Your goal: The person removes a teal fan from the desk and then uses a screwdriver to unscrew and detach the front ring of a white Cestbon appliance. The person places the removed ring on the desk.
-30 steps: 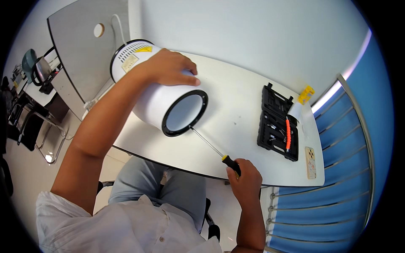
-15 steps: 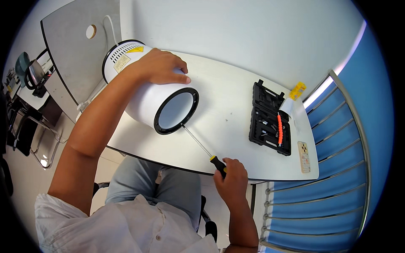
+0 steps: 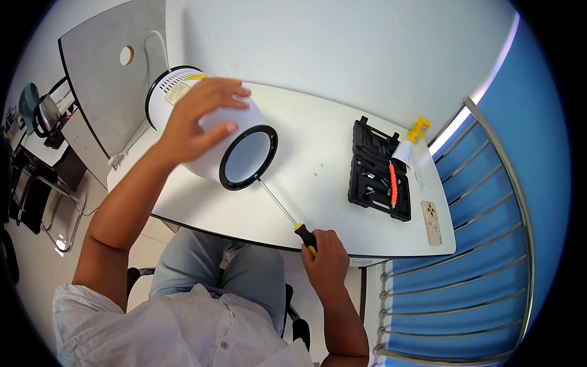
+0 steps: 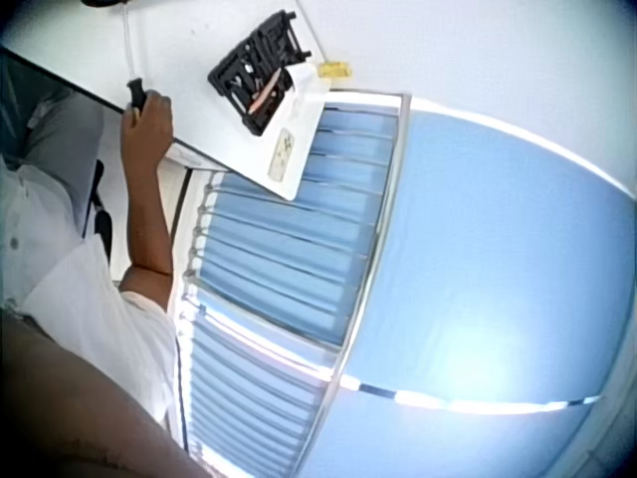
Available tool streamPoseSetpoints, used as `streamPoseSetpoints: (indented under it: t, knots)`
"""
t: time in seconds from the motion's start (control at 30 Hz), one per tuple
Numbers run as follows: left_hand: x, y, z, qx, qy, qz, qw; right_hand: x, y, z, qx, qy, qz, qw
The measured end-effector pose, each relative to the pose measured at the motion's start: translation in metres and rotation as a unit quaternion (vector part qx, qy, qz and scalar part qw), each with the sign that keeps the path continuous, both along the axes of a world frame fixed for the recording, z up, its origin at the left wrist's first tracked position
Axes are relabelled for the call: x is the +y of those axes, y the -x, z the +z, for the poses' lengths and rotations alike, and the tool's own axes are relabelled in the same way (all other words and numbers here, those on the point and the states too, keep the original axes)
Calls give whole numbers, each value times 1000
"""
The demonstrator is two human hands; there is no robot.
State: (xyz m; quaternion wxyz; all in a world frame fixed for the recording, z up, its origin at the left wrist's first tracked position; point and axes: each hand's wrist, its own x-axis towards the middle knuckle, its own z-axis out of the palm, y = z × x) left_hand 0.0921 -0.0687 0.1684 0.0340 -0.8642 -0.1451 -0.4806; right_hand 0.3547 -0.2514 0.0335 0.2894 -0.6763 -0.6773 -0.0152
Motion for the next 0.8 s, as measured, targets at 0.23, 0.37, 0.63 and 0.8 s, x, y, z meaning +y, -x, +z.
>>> streamPoseSetpoints:
  t: [0.23, 0.37, 0.63, 0.8]
  knots:
    - [-41, -31, -40, 191, -39, 62, 979, -22, -6, 8, 57, -8, -10, 998]
    - [-41, -46, -46, 261, -44, 130, 956, -34, -16, 9, 68, -20, -8, 997]
    - [-41, -72, -50, 261, -36, 70, 962, -47, -29, 7, 110, -20, -5, 994]
    - [-32, -83, -57, 150, 237, -48, 959, -53, -43, 0, 158, -40, -38, 986]
